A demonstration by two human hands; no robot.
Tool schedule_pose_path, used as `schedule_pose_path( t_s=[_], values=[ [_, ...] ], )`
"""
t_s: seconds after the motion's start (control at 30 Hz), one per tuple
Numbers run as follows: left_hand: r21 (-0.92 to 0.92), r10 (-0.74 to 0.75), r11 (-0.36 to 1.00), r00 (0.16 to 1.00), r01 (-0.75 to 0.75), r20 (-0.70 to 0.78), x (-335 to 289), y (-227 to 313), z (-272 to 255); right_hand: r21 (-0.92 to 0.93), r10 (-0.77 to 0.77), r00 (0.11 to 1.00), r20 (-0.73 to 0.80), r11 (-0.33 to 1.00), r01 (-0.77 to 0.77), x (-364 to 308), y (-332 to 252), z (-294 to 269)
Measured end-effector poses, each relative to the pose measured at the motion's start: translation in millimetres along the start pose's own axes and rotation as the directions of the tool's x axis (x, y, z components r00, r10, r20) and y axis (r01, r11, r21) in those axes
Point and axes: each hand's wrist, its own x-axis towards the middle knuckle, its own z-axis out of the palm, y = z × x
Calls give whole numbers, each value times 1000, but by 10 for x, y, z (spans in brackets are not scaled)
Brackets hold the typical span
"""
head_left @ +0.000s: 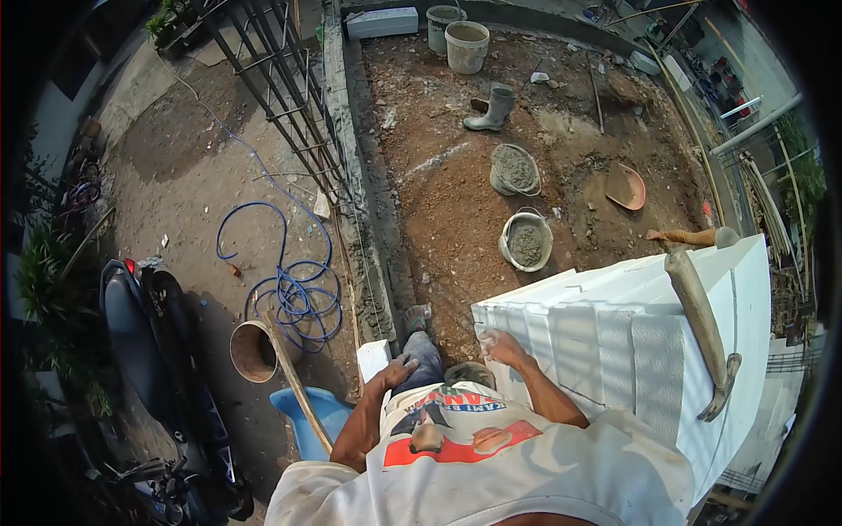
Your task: The person applies mortar to a concrete block using a trowel, places it onto a wall, and taps it with a hammer. The person then measures the wall using a tape measure and spreads mortar along the wall edge using a trowel.
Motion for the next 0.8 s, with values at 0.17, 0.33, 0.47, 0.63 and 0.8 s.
schedule_pose_path(
  t_s=[0.17,0.33,0.47,0.63,0.8],
  values=[
    [73,28,997,991,-38,128,257,176,-587,259,-9,988,-153,965,48,130,-323,-282],
    [421,54,882,931,-213,360,1084,248,-1456,439,-53,962,-267,882,171,112,-413,-578],
    [298,244,912,957,-280,154,1538,1510,-2378,432,46,871,-489,881,195,585,-115,-528],
    [470,321,807,934,-357,159,2055,3272,-2826,353,252,724,-642,935,-11,608,-662,-629],
    [252,415,854,888,-455,197,3274,3976,-2904,245,237,791,-564,963,-114,1242,-367,-556]
  ],
)
